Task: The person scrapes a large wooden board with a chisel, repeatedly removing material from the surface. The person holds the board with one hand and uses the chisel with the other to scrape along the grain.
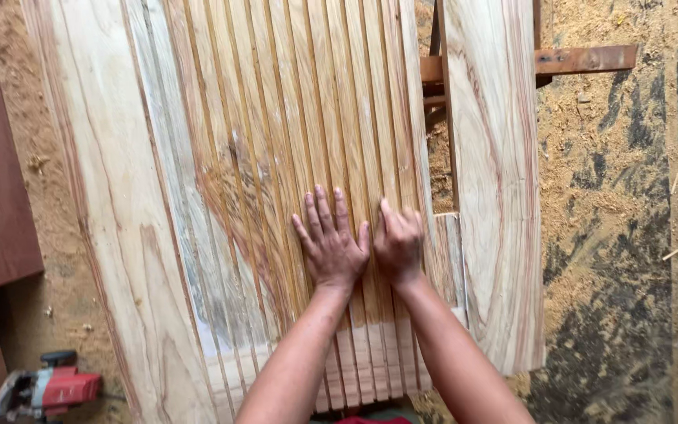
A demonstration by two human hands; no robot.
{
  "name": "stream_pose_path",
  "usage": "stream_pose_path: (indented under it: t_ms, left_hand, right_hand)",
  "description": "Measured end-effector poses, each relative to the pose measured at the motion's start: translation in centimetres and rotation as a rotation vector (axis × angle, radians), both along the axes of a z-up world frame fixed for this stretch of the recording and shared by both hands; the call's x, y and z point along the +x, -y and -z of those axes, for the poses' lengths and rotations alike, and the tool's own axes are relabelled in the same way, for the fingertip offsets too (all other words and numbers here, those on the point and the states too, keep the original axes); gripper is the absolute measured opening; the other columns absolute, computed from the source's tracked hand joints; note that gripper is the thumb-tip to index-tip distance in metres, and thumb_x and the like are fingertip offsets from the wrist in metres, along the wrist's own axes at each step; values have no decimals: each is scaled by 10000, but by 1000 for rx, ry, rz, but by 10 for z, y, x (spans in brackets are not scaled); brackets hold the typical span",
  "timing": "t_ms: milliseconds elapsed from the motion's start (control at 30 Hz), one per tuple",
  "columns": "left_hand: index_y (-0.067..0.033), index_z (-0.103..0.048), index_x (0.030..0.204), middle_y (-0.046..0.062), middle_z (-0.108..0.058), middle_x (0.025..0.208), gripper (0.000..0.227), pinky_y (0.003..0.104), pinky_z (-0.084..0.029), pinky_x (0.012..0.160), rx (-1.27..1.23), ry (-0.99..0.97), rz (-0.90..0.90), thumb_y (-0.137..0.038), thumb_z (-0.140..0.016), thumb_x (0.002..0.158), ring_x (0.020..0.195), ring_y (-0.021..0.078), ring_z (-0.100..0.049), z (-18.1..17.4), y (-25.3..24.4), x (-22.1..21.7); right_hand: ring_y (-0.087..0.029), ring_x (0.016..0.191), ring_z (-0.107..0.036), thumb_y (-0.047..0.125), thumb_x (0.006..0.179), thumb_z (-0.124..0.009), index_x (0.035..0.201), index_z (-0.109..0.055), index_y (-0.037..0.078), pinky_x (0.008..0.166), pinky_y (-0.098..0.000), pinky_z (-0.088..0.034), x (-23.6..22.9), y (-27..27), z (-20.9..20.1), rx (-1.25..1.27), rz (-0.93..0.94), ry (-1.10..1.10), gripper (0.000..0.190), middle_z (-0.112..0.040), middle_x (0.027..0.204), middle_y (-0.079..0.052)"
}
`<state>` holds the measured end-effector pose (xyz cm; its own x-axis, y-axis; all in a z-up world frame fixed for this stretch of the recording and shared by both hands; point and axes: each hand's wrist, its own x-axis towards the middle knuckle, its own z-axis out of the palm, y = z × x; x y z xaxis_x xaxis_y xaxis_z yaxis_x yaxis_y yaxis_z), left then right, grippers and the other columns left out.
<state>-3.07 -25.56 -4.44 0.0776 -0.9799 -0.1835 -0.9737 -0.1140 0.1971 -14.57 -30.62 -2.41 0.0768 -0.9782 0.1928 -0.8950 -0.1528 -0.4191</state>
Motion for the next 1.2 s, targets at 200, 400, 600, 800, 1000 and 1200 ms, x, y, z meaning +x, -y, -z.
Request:
stream_pose_path:
  t_ms: [200,400,600,800,1000,1200]
  left_hand:
    - [-152,-200,1644,181,-148,1705,805,618,-40,1256,70,33,11,-602,-386,1004,1579,349,-131,7,-3,-1]
    - [-152,-198,1638,178,-146,1703,810,622,-43,1247,62,13,2,-601,-397,994,1575,348,-126,-2,4,0]
    - [-165,-190,1642,169,-152,1703,818,615,-39,1253,102,14,-1,-609,-399,987,1575,342,-134,2,-2,-1]
    - [-165,-184,1634,164,-149,1701,816,614,-38,1247,76,15,-2,-608,-397,982,1570,339,-137,0,3,2]
    - [-172,-144,1645,157,-128,1710,814,613,-28,1254,106,-26,-11,-598,-381,993,1577,334,-127,5,-5,0]
    - [-168,-139,1631,167,-105,1698,794,621,-24,1242,69,-8,0,-600,-358,1002,1567,341,-111,2,2,0]
  right_hand:
    - [-231,680,-583,66,1068,-544,1147,-717,-24,727,-359,-445,3,57,40,70,34,52,210,-720,768,-131]
    - [-227,731,-583,133,1026,-587,1149,-727,2,856,-377,-387,-8,41,31,-54,13,-42,227,-722,776,-117]
    - [-215,734,-575,96,1044,-601,1121,-716,-1,803,-371,-406,8,95,48,-34,54,-5,169,-704,753,-105]
    - [-203,735,-578,41,1012,-596,1146,-688,-32,857,-393,-443,5,75,54,-37,-16,-139,178,-665,710,-110]
    - [-229,713,-581,49,982,-619,1071,-701,-7,786,-390,-421,11,95,49,-28,19,-200,133,-676,709,-120]
    - [-186,685,-559,51,989,-612,1144,-692,-42,875,-420,-439,10,88,39,-64,0,-205,199,-655,693,-106]
